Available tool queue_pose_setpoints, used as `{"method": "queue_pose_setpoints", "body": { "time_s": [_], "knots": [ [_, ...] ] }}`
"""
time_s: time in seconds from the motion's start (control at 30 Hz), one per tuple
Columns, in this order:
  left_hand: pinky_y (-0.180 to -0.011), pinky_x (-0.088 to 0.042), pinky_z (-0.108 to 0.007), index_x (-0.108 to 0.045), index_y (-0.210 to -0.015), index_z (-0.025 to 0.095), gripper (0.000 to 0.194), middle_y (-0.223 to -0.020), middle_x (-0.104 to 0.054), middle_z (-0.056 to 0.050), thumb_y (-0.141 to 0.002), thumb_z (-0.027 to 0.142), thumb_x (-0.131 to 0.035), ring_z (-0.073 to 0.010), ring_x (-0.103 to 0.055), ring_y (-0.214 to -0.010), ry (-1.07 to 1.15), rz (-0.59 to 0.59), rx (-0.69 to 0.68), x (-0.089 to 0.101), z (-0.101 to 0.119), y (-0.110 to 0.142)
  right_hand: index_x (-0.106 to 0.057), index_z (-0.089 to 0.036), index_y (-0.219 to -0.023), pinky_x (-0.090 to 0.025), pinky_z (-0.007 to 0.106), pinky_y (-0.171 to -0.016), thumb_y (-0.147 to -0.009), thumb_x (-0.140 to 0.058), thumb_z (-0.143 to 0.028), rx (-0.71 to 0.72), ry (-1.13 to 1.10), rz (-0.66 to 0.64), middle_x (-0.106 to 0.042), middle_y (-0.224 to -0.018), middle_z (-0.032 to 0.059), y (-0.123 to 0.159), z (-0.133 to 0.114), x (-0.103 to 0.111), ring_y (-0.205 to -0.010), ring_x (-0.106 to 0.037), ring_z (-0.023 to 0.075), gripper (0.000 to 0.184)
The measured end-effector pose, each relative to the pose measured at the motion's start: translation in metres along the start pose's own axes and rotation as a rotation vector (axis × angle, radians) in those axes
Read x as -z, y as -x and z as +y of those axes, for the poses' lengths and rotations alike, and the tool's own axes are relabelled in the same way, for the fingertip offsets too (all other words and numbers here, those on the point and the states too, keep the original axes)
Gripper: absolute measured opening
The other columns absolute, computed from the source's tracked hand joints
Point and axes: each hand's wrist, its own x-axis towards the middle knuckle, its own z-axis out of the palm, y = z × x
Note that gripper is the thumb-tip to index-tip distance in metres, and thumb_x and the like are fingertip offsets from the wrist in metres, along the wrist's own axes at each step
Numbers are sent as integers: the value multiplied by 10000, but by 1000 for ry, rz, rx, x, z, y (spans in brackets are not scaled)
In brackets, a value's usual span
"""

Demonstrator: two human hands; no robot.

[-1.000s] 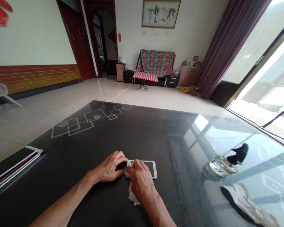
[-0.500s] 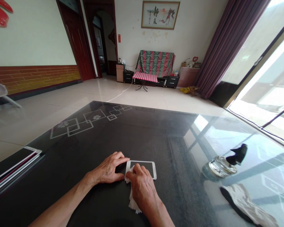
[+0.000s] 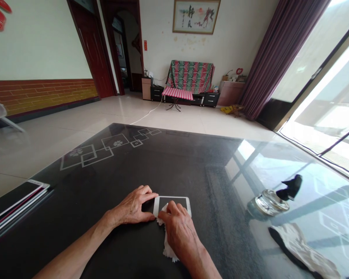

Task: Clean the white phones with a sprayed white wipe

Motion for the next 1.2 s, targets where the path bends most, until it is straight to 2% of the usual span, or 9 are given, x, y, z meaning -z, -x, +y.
{"method": "queue_pose_setpoints", "body": {
  "time_s": [0.6,0.8,0.97,1.2],
  "knots": [
    [-843,-467,-338,-590,-1179,231,547,-1007,-550,-36,-666,363,-730,-211,-515,-900,-33,-20,2,2,3,0,-645,-254,-908,-371,265,-738,-920,-394,-97,-11,43,36,-525,-903,34,23,34,17,-808,-485,161,296],
    [-799,-468,-349,-606,-1118,231,592,-984,-544,-39,-608,475,-781,-227,-516,-890,-65,-12,41,1,9,-2,-647,-251,-912,-368,267,-749,-906,-401,-84,-33,39,42,-526,-906,37,26,38,19,-818,-492,161,297],
    [-786,-453,-342,-608,-1067,235,489,-934,-541,-31,-647,433,-760,-227,-512,-880,-91,7,65,-2,13,-3,-648,-248,-913,-372,271,-745,-903,-402,-84,-50,23,42,-516,-897,36,29,41,23,-805,-492,159,296],
    [-798,-446,-355,-599,-1058,227,450,-953,-548,-36,-667,397,-744,-230,-515,-880,-60,-1,55,-4,10,-3,-657,-253,-970,-389,284,-750,-938,-356,-122,-90,-5,50,-504,-886,44,35,54,29,-812,-498,168,330]
  ]
}}
